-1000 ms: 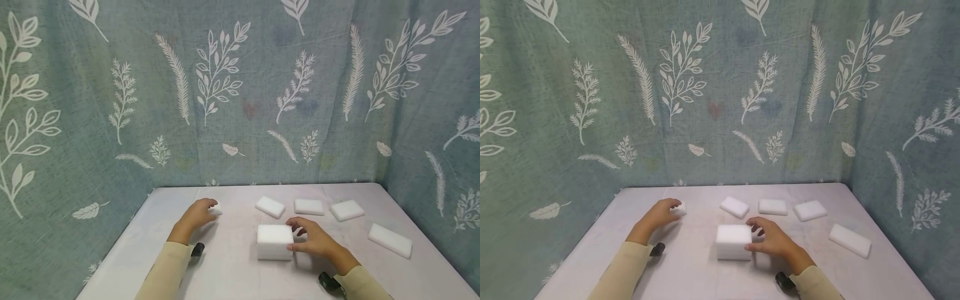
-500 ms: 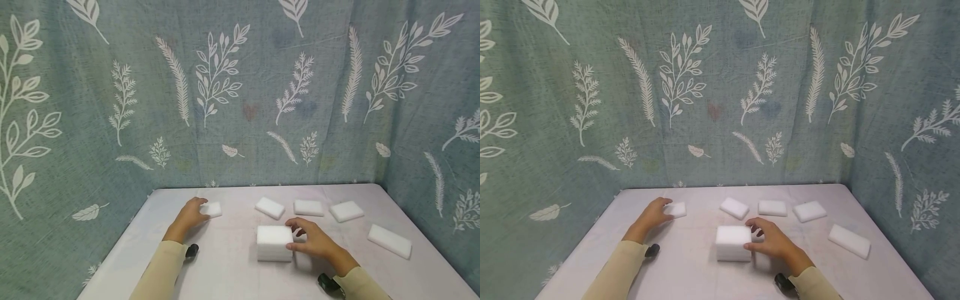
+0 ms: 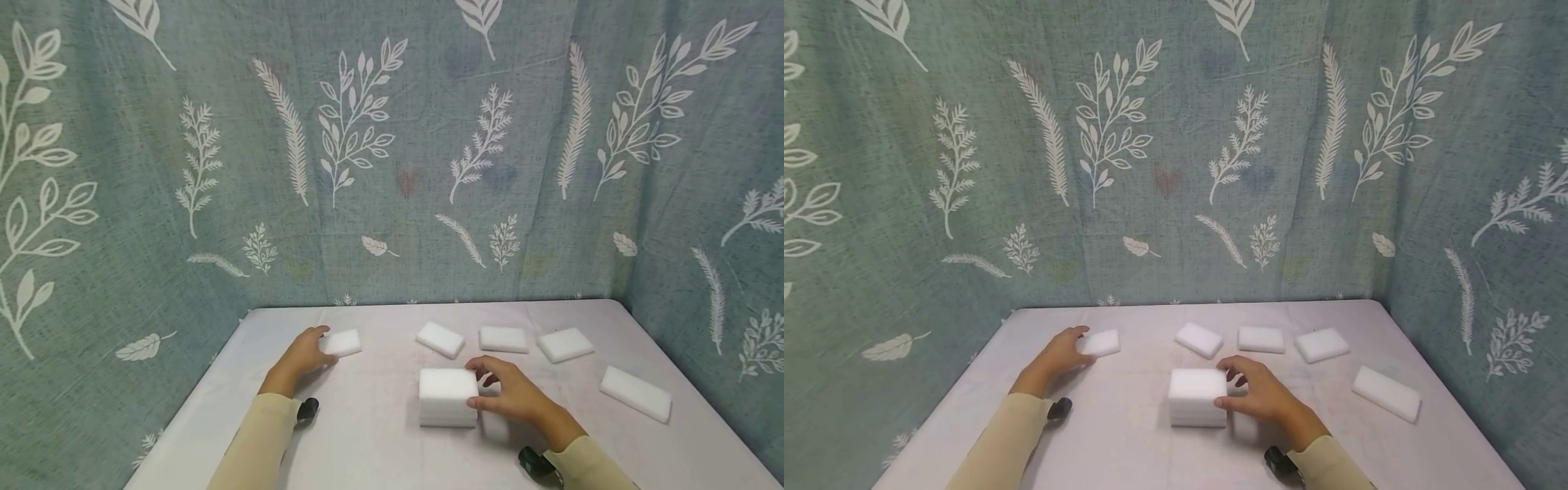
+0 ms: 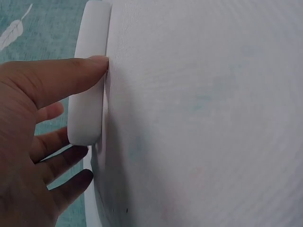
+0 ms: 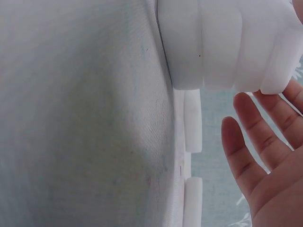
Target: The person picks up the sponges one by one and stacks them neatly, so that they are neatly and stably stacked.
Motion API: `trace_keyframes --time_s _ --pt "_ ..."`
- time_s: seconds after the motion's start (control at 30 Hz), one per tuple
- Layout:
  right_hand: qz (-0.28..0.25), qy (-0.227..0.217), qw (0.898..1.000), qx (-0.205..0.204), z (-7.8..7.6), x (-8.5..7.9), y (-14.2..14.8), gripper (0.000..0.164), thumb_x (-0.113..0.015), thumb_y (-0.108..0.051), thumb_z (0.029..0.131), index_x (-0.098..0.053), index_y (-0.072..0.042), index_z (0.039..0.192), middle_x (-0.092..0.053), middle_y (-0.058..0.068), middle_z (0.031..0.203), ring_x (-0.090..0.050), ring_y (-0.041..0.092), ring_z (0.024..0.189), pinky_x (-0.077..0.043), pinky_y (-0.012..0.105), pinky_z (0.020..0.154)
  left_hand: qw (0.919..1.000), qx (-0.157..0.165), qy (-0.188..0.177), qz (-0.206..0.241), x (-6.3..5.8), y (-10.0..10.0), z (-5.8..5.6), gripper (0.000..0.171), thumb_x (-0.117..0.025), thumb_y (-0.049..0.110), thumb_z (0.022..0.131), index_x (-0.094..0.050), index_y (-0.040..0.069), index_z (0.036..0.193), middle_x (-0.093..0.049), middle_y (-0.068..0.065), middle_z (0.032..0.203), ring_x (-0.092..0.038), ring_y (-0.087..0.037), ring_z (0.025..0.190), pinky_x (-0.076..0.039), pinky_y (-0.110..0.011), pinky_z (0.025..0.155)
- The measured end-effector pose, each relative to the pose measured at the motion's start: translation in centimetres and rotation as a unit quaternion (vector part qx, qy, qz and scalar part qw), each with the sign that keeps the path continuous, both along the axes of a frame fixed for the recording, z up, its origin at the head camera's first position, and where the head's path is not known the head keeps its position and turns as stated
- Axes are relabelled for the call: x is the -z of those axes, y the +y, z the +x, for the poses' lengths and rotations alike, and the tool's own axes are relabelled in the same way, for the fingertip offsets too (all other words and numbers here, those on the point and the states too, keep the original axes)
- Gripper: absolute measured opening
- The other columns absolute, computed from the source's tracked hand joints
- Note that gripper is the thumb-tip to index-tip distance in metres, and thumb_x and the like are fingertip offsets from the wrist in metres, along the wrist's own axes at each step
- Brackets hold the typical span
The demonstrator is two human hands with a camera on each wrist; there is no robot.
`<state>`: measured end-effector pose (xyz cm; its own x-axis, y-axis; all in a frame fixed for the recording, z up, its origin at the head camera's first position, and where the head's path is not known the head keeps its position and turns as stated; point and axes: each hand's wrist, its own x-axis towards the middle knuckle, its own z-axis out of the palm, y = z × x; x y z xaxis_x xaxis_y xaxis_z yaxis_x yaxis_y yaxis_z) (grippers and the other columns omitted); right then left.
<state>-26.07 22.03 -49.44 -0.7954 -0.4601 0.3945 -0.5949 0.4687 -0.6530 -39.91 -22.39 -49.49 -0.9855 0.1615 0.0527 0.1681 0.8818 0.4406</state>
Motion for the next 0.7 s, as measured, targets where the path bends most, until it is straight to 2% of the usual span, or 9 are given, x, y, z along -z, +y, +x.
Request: trace_keyframes --time_s 0.33,0.53,0.7 --pt "0.001 -0.003 1.0 0.003 0.0 0.1 0.0 0.052 -0.08 -0.035 0.08 -0.06 -0.01 0.121 -0.06 -0.008 0.106 -0.059 0.018 0.094 -0.054 0.035 0.08 0.9998 -0.005 0.021 0.006 0.3 -0.6 0.5 0.073 -0.086 0.03 0.073 -0.055 0.0 0.133 -0.053 -0.023 0.131 -0.048 -0.042 0.123 -0.037 -0.055 0.103" --pt "0.0 0.0 1.0 0.006 0.1 -0.2 0.0 0.052 -0.081 -0.034 0.08 -0.06 -0.01 0.12 -0.06 -0.008 0.106 -0.058 0.014 0.094 -0.054 0.036 0.08 0.9988 0.01 0.046 0.012 0.0 -0.3 0.7 0.073 -0.086 0.035 0.073 -0.058 0.004 0.131 -0.057 -0.015 0.122 -0.055 -0.035 0.112 -0.044 -0.052 0.097" --pt "0.001 -0.003 1.0 0.006 0.1 -0.3 -0.1 0.052 -0.081 -0.034 0.08 -0.059 -0.01 0.12 -0.06 -0.008 0.106 -0.057 0.013 0.094 -0.054 0.036 0.08 0.9983 0.024 0.05 0.02 -0.4 0.3 1.2 0.07 -0.086 0.039 0.071 -0.061 0.006 0.128 -0.058 -0.011 0.117 -0.057 -0.028 0.101 -0.048 -0.049 0.087"
